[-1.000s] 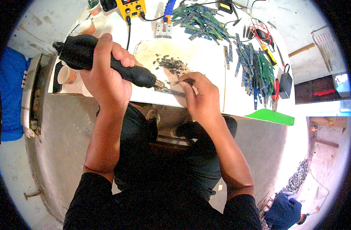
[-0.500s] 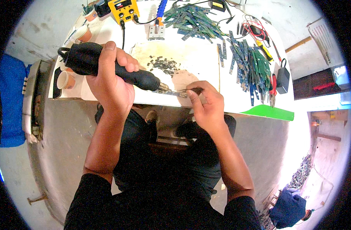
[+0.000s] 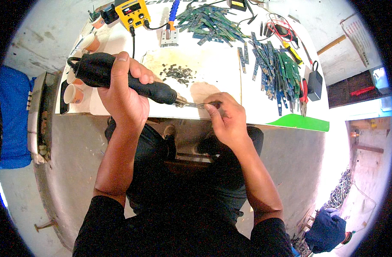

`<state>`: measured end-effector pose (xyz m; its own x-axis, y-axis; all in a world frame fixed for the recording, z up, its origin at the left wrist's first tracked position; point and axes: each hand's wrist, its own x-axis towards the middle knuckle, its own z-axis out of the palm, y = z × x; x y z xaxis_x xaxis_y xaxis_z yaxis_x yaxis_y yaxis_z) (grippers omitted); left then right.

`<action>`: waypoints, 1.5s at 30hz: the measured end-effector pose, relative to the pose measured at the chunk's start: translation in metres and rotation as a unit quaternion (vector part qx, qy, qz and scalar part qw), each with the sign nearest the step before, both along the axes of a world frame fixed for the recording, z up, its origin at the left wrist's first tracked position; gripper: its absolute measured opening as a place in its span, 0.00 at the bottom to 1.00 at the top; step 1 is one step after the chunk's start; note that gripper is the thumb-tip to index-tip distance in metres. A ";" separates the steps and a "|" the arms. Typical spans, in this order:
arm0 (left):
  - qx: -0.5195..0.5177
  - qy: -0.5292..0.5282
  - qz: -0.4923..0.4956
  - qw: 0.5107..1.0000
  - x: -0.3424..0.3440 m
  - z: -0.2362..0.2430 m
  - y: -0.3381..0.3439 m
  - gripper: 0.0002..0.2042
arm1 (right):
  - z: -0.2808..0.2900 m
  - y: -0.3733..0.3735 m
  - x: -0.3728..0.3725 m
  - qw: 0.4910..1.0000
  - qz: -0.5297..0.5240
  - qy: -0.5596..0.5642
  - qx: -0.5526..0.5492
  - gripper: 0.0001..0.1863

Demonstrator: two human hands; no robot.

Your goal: The person uses a rotary tool to scrape and remove components from small green circuit board strips held with tweezers. The person works over a wooden board, creating a pile of black debris from the removed parts. The person handles multiple circuit board strips sequentially, scraping them with the tool and placing the processed pieces aside.

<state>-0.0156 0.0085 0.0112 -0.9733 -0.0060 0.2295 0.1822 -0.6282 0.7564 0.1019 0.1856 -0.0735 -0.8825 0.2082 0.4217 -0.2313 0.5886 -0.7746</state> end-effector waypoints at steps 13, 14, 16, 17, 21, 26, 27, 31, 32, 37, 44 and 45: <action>0.015 0.003 -0.003 1.000 -0.002 -0.001 -0.002 0.07 | 0.002 -0.001 -0.001 1.000 -0.008 -0.022 0.004 0.04; 0.018 0.005 -0.004 1.000 -0.002 -0.001 -0.002 0.07 | 0.002 -0.001 -0.001 1.000 -0.008 -0.017 0.001 0.04; 0.017 0.007 -0.005 1.000 -0.001 0.000 -0.002 0.06 | 0.001 -0.001 -0.002 1.000 -0.006 -0.007 -0.004 0.03; 0.016 0.008 -0.005 1.000 -0.001 0.000 -0.002 0.06 | 0.001 -0.002 -0.002 1.000 -0.006 -0.007 -0.004 0.03; 0.016 0.002 -0.007 1.000 -0.002 -0.001 -0.002 0.06 | 0.002 -0.003 -0.003 1.000 -0.006 -0.009 -0.008 0.03; 0.017 0.009 -0.009 1.000 -0.001 -0.002 -0.002 0.07 | 0.003 -0.002 -0.003 1.000 -0.001 -0.006 -0.002 0.03; 0.018 0.009 -0.010 1.000 -0.001 -0.002 -0.002 0.07 | 0.004 -0.003 -0.004 1.000 0.000 -0.006 -0.003 0.03; 0.017 0.010 -0.010 1.000 -0.003 -0.003 -0.002 0.07 | 0.005 -0.003 -0.004 1.000 0.000 -0.015 0.001 0.03; 0.015 0.012 -0.008 1.000 -0.003 -0.003 -0.002 0.07 | 0.004 -0.003 -0.004 1.000 -0.001 -0.012 0.000 0.03; 0.012 0.010 -0.012 1.000 -0.002 -0.002 -0.003 0.07 | 0.002 -0.002 -0.004 1.000 0.000 0.000 0.000 0.04; 0.009 0.014 -0.008 1.000 -0.001 -0.001 -0.003 0.07 | 0.003 -0.002 -0.005 1.000 -0.002 -0.004 -0.003 0.03; 0.010 0.015 -0.009 1.000 -0.001 -0.002 -0.003 0.07 | 0.004 -0.003 -0.005 1.000 -0.004 -0.005 -0.003 0.03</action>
<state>-0.0170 0.0056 0.0092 -0.9660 0.0062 0.2584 0.1931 -0.6471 0.7376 0.0972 0.1829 -0.0699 -0.8853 0.2175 0.4110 -0.2187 0.5852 -0.7808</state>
